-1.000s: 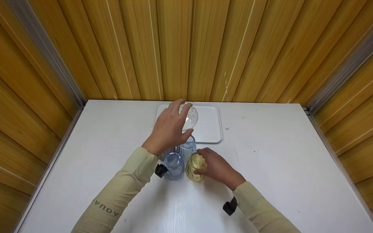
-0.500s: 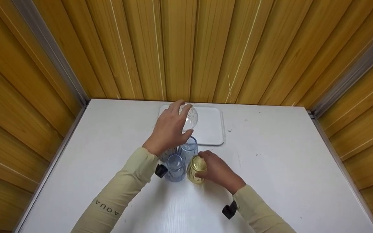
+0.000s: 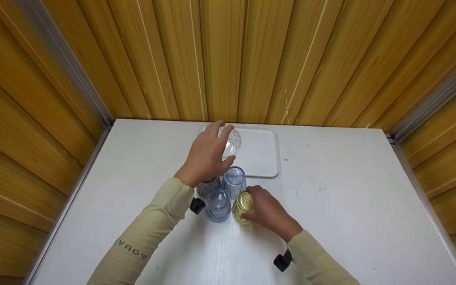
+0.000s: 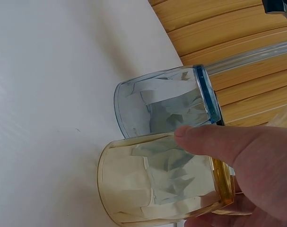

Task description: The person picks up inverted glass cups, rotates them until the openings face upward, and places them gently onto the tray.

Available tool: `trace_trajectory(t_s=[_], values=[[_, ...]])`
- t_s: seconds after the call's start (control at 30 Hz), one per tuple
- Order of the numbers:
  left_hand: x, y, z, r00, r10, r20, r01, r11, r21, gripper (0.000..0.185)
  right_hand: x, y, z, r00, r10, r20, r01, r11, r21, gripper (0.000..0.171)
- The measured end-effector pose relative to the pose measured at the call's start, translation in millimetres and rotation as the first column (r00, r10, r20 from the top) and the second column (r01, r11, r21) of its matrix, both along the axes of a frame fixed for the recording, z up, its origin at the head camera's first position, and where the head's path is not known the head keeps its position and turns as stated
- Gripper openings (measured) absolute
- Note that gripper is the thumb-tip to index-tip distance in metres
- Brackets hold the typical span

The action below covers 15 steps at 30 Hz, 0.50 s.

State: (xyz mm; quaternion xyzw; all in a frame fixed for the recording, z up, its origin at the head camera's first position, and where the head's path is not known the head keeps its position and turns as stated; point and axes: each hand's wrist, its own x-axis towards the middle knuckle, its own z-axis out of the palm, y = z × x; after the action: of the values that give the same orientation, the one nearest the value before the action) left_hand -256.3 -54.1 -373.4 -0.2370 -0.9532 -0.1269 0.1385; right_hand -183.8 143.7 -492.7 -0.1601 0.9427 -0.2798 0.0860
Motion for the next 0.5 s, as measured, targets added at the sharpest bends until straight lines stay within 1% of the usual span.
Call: trace_trajectory(t_s=[0.13, 0.27, 0.4, 0.5], values=[[-2.6, -2, -5.0, 1.000, 0.007, 0.009, -0.007, 1.000, 0.009, 0.075, 2.9, 0, -0.2, 1.000, -0.002, 0.001, 0.002, 1.000, -0.005, 0.072], [-6.2, -2, -8.6, 1.000, 0.000, 0.025, -0.001, 1.000, 0.007, 0.074, 4.6, 1, -0.6, 0.999, 0.000, 0.036, 0.000, 1.000, -0.010, 0.072], [-10.4, -3, -8.4, 1.000, 0.015, 0.027, -0.015, 1.000, 0.004, 0.075, 2.3, -1, 0.6, 0.999, 0.000, 0.046, 0.001, 1.000, -0.003, 0.073], [-14.6, -3, -7.3, 0.999, 0.027, 0.028, -0.027, 1.000, 0.002, 0.075, -1.0, -2, 2.1, 0.999, 0.001, 0.032, -0.001, 1.000, 0.008, 0.073]])
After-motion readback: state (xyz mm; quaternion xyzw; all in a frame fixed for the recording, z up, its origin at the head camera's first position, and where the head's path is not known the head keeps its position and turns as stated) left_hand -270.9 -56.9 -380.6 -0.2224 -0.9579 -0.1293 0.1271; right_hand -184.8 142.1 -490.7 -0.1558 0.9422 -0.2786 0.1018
